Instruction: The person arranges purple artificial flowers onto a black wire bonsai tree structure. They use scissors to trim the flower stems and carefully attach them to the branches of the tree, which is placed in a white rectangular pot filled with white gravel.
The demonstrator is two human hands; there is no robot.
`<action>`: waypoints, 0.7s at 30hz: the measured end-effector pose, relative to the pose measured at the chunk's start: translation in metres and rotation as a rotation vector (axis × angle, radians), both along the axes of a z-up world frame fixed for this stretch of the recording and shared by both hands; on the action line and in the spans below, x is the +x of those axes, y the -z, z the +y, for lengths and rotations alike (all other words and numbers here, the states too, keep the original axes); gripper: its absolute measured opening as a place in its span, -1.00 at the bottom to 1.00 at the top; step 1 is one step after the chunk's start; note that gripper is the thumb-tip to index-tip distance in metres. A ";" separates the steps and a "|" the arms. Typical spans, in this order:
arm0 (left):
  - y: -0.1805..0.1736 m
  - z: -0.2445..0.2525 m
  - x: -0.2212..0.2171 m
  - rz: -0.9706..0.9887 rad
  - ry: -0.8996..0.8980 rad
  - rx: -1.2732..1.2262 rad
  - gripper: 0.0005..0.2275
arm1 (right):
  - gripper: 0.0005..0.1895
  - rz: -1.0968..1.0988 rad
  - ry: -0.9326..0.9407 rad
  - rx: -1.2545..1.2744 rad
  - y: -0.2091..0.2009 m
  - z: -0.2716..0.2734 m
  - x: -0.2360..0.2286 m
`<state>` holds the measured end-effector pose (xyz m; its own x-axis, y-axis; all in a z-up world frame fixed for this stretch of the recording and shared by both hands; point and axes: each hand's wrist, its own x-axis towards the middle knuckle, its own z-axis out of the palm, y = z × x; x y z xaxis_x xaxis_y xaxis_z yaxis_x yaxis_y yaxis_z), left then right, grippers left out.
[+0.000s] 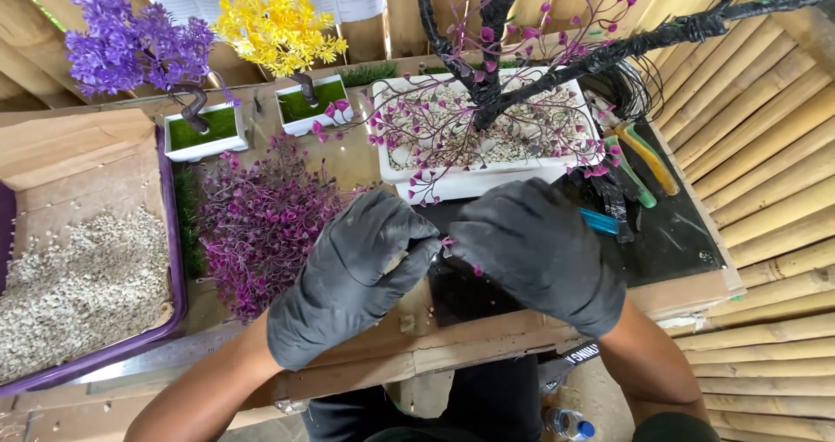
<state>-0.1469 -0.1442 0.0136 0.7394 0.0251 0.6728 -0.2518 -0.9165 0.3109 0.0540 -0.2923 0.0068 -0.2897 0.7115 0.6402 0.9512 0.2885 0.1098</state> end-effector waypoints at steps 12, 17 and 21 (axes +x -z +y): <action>-0.002 -0.003 0.001 0.042 -0.009 -0.034 -0.92 | -0.60 0.232 -0.042 0.062 -0.009 -0.011 0.003; -0.002 -0.009 -0.002 0.021 -0.102 0.134 -0.88 | -0.85 -0.042 0.026 0.002 0.012 0.000 0.007; 0.006 -0.004 -0.007 -0.020 -0.111 0.104 -0.87 | -0.85 0.158 -0.049 -0.033 -0.010 -0.013 0.010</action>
